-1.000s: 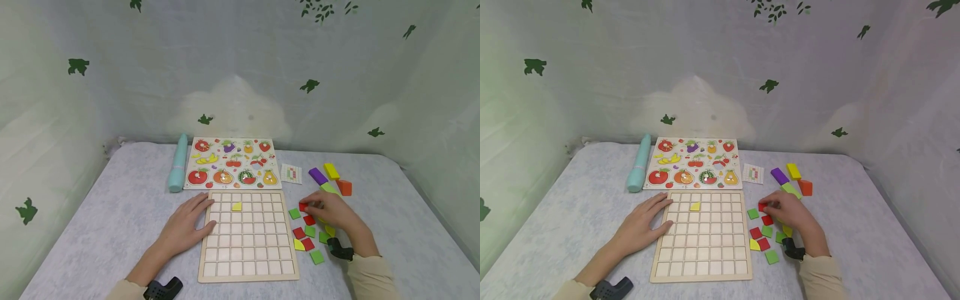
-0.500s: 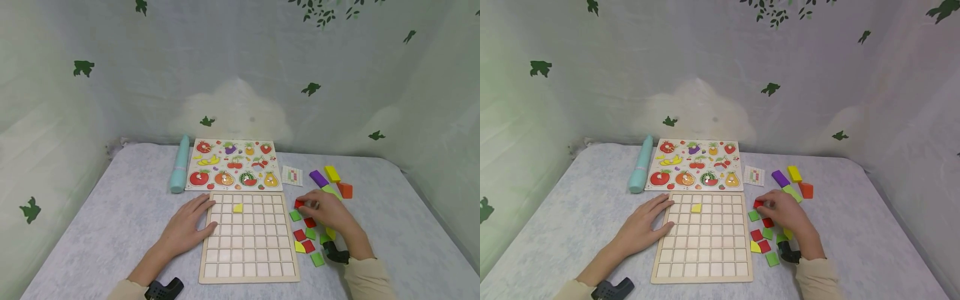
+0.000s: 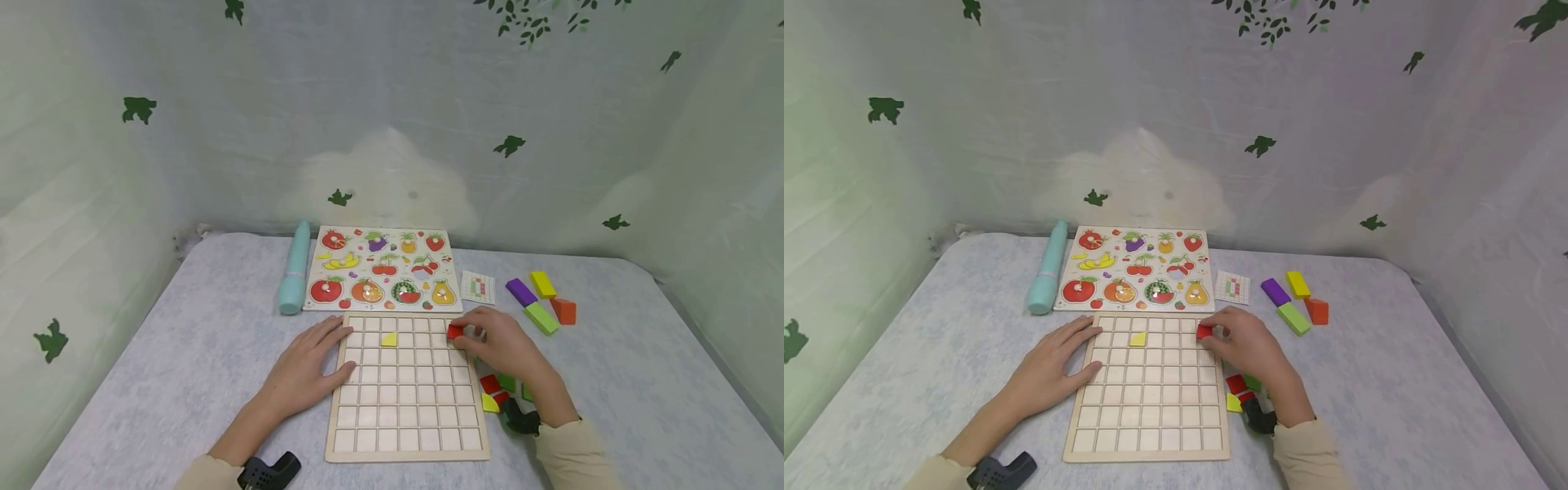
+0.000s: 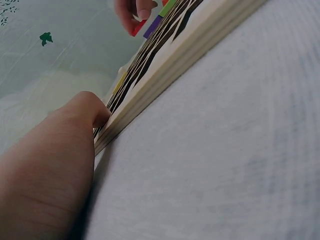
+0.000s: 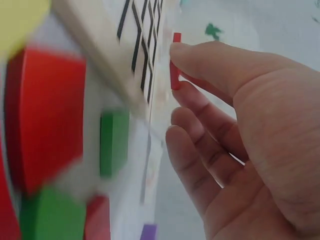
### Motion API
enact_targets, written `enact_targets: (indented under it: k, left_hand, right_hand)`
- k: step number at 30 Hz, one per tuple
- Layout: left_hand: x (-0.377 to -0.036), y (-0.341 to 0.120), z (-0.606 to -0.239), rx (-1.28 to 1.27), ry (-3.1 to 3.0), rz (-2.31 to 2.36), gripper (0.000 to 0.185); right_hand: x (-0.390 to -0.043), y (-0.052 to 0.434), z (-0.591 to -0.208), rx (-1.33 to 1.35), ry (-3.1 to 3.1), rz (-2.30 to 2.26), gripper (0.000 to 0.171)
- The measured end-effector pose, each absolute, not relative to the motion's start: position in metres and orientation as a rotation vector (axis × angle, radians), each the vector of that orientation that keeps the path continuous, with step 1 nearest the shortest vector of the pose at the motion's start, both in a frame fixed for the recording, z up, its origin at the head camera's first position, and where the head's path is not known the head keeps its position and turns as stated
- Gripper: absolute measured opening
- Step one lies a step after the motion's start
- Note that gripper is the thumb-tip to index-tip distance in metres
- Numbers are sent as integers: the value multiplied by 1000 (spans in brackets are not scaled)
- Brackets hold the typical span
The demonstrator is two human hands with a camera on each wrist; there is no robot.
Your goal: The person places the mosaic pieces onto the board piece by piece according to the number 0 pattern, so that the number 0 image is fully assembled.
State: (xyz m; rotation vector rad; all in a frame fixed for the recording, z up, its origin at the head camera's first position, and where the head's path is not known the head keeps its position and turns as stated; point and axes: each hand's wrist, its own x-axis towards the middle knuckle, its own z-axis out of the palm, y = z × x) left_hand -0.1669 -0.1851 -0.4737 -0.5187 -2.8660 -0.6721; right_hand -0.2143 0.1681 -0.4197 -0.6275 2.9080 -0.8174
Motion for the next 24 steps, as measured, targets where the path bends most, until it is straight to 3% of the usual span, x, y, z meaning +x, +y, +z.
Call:
enact_targets:
  k: [24]
  left_hand:
    - [-165, -184, -474, -512, -2860, -688, 63]
  right_hand:
    - [-215, 96, -431, -775, 2839, -850, 25]
